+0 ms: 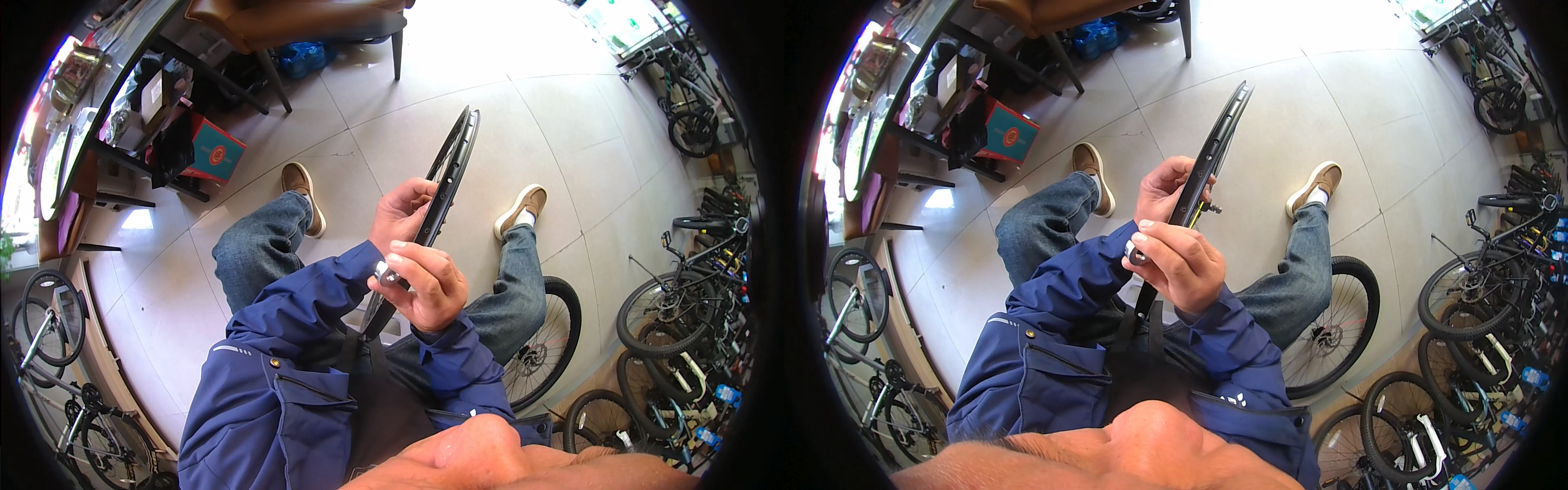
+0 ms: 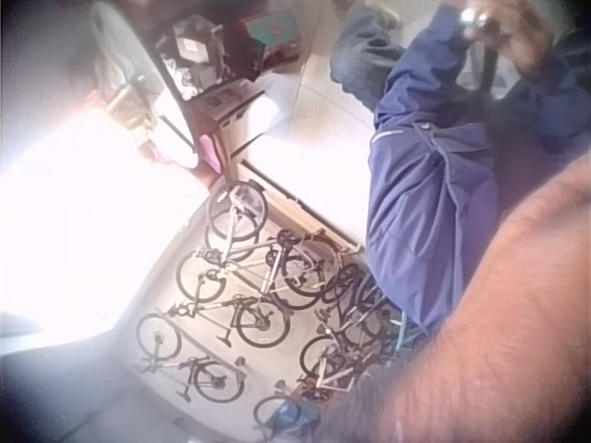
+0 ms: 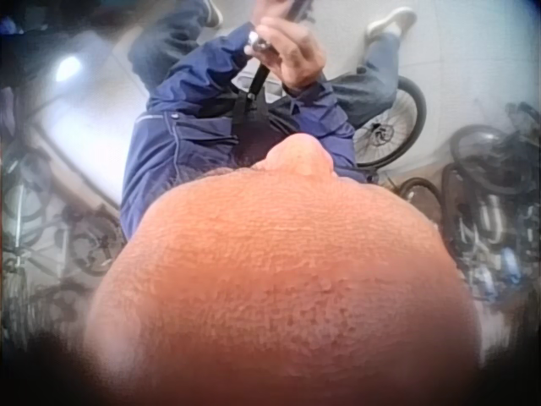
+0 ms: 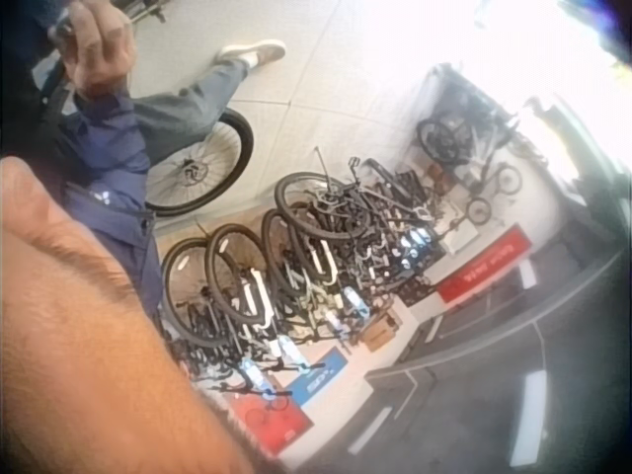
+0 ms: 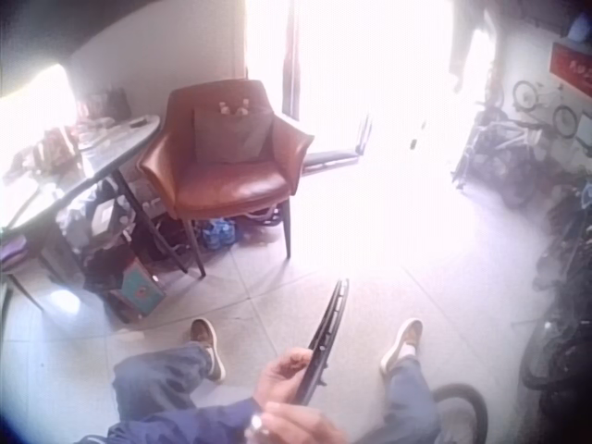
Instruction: The person removes a valve core from a bicycle wheel, then repeatedly inserts and removes it while rotating the wheel. The person also spins the wheel to check alignment and continues handling the valve core throughout the clip.
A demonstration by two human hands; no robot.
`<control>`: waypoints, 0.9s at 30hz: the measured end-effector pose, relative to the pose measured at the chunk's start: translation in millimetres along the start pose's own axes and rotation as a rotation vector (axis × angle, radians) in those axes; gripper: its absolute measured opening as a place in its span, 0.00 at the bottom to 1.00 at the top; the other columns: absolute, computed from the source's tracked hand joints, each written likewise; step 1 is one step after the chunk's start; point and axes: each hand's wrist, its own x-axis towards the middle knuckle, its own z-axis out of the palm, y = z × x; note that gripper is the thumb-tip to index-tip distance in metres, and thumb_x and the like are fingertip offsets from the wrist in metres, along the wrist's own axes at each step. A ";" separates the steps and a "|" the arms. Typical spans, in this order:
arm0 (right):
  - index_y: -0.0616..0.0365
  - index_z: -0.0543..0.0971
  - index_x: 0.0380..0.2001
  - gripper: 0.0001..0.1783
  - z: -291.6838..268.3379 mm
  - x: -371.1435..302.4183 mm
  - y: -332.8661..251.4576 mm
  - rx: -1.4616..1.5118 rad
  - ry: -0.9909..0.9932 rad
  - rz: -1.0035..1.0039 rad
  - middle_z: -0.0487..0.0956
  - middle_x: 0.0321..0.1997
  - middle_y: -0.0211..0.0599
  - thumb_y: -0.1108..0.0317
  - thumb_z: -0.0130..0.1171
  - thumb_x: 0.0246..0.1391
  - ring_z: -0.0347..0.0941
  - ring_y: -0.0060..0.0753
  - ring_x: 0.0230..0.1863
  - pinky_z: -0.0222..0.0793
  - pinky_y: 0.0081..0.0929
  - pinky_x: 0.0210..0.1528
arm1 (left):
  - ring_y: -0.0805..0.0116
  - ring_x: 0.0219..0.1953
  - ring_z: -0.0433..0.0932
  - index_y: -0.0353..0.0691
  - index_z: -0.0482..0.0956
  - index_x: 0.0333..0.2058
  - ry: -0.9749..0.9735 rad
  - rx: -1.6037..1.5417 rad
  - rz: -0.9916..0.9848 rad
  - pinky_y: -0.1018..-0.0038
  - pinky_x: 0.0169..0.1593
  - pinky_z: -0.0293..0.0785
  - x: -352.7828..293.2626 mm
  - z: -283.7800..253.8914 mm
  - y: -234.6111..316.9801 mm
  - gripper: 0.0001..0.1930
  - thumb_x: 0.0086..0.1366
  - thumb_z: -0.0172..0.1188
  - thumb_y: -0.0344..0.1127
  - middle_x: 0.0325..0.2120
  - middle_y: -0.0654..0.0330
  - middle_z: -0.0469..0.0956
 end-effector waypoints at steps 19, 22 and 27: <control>0.59 0.74 0.66 0.28 -28.3 -14.5 39.3 0.673 0.426 0.714 0.81 0.61 0.41 0.57 0.68 0.70 0.79 0.24 0.49 0.78 0.23 0.47 | 0.74 0.42 0.82 0.37 0.81 0.50 0.085 0.062 0.062 0.74 0.47 0.80 -3.9 4.4 -2.1 0.07 0.78 0.61 0.30 0.47 0.60 0.80; 0.60 0.74 0.66 0.29 -27.2 -15.8 38.8 0.724 0.405 0.755 0.81 0.61 0.42 0.58 0.68 0.70 0.79 0.24 0.49 0.78 0.22 0.47 | 0.75 0.42 0.81 0.37 0.81 0.50 0.092 0.094 0.074 0.74 0.48 0.80 -2.3 2.1 -3.7 0.07 0.79 0.60 0.32 0.46 0.60 0.80; 0.60 0.73 0.68 0.28 -26.1 -17.3 35.6 0.836 0.385 0.845 0.82 0.60 0.44 0.63 0.67 0.71 0.81 0.26 0.50 0.80 0.23 0.47 | 0.76 0.41 0.79 0.37 0.81 0.50 0.121 0.138 0.061 0.75 0.49 0.78 5.2 0.6 -0.9 0.08 0.80 0.58 0.33 0.44 0.63 0.79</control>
